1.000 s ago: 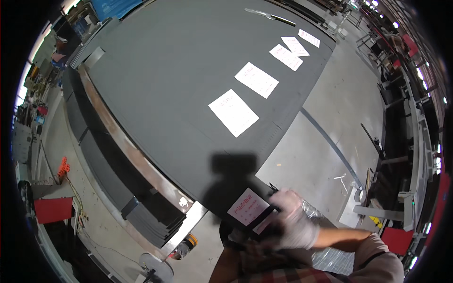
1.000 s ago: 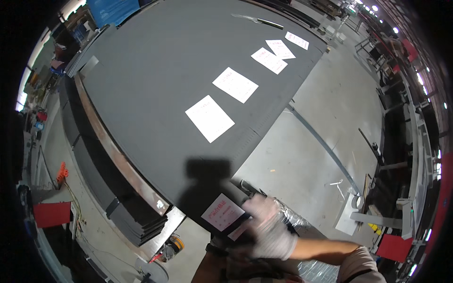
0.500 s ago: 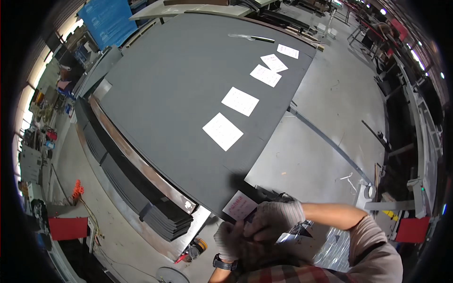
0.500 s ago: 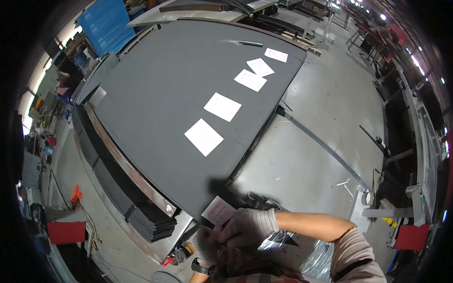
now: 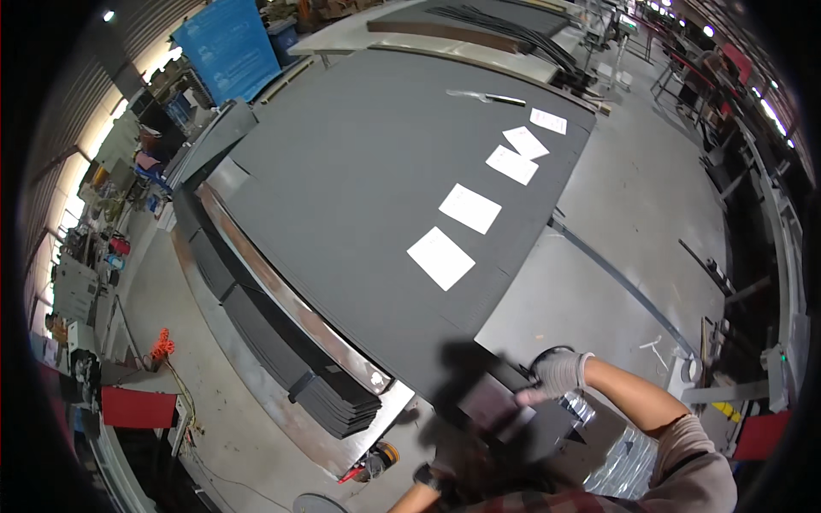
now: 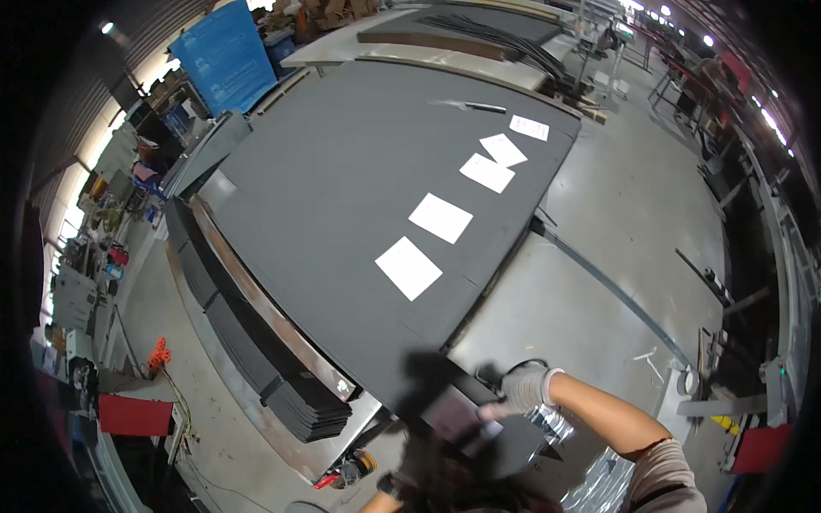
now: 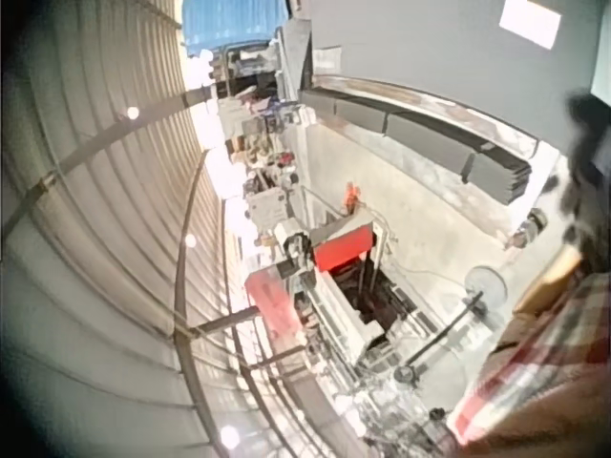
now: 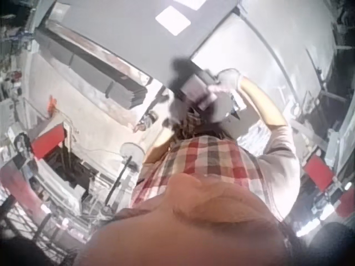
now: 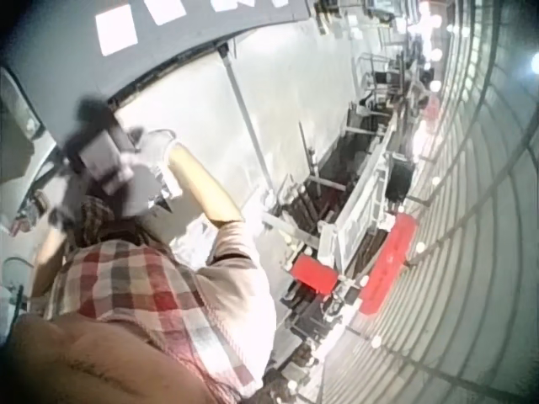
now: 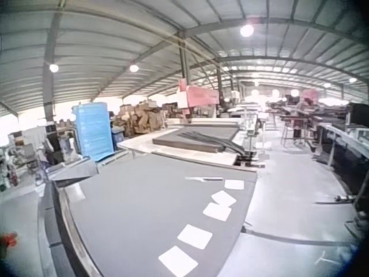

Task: Applying product labels to black panels on a large work table in a manufacturing facility.

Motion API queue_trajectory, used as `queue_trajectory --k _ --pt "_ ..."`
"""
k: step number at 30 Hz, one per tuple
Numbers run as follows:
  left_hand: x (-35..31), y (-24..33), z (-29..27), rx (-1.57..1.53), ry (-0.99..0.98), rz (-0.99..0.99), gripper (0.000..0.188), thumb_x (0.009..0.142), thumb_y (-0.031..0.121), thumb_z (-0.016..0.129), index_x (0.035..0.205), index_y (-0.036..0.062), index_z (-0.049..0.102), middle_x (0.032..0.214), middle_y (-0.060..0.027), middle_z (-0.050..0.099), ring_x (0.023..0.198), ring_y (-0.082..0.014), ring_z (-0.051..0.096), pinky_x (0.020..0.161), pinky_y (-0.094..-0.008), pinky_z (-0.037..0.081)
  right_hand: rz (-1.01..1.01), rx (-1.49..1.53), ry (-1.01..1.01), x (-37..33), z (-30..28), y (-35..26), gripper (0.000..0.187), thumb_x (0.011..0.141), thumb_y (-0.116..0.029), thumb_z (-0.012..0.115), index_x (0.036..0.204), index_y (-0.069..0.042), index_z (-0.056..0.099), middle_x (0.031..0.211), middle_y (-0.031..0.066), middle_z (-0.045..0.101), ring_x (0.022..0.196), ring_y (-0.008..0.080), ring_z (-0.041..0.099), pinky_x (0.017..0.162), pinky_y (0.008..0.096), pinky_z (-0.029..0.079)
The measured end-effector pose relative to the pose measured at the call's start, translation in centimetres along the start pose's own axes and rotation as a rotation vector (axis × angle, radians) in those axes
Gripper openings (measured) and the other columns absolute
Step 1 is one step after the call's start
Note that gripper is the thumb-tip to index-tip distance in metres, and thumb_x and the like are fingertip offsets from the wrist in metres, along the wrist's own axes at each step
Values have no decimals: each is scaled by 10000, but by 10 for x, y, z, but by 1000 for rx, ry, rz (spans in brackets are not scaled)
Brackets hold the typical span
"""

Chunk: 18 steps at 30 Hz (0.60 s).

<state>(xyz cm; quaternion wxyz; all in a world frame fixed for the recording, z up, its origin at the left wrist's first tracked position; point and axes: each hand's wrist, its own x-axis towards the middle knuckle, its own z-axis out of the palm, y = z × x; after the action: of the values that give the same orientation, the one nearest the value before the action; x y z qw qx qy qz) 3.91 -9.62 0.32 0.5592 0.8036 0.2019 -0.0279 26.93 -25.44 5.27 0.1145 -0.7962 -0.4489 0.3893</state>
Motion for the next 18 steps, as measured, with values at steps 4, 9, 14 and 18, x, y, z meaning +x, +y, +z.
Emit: queue_trajectory --k 4,9,14,18 --pt "-22 36 3 755 -292 454 705 823 425 660 1335 15 402 1287 -183 516 1186 -318 513 974 -397 436 167 -138 -187 19 -38 -41 927 780 -789 419 1291 -23 527 1178 211 607 1081 355 596 938 417 454" --pt "-1 46 1 -93 6 -142 623 918 522 485 1366 92 418 1401 -274 373 1246 -363 474 1063 -444 324 156 -110 -139 18 -37 -45 926 784 -781 421 1230 17 565 1186 221 594 1103 362 576 974 412 425" --pt "-6 65 -24 -631 43 -371 650 877 287 659 1350 -21 337 1264 -233 501 1073 -323 564 945 -441 435 159 -298 -237 -11 -65 -51 920 811 -766 409 1277 21 507 1181 258 556 1155 364 523 1013 483 352" --pt "-2 90 -43 -671 337 -373 466 891 136 552 1303 13 373 1160 -151 562 807 -187 617 705 -283 519 -7 -278 -44 -26 -81 -99 631 882 -524 496 1227 4 490 1105 228 559 1129 337 529 984 445 390"
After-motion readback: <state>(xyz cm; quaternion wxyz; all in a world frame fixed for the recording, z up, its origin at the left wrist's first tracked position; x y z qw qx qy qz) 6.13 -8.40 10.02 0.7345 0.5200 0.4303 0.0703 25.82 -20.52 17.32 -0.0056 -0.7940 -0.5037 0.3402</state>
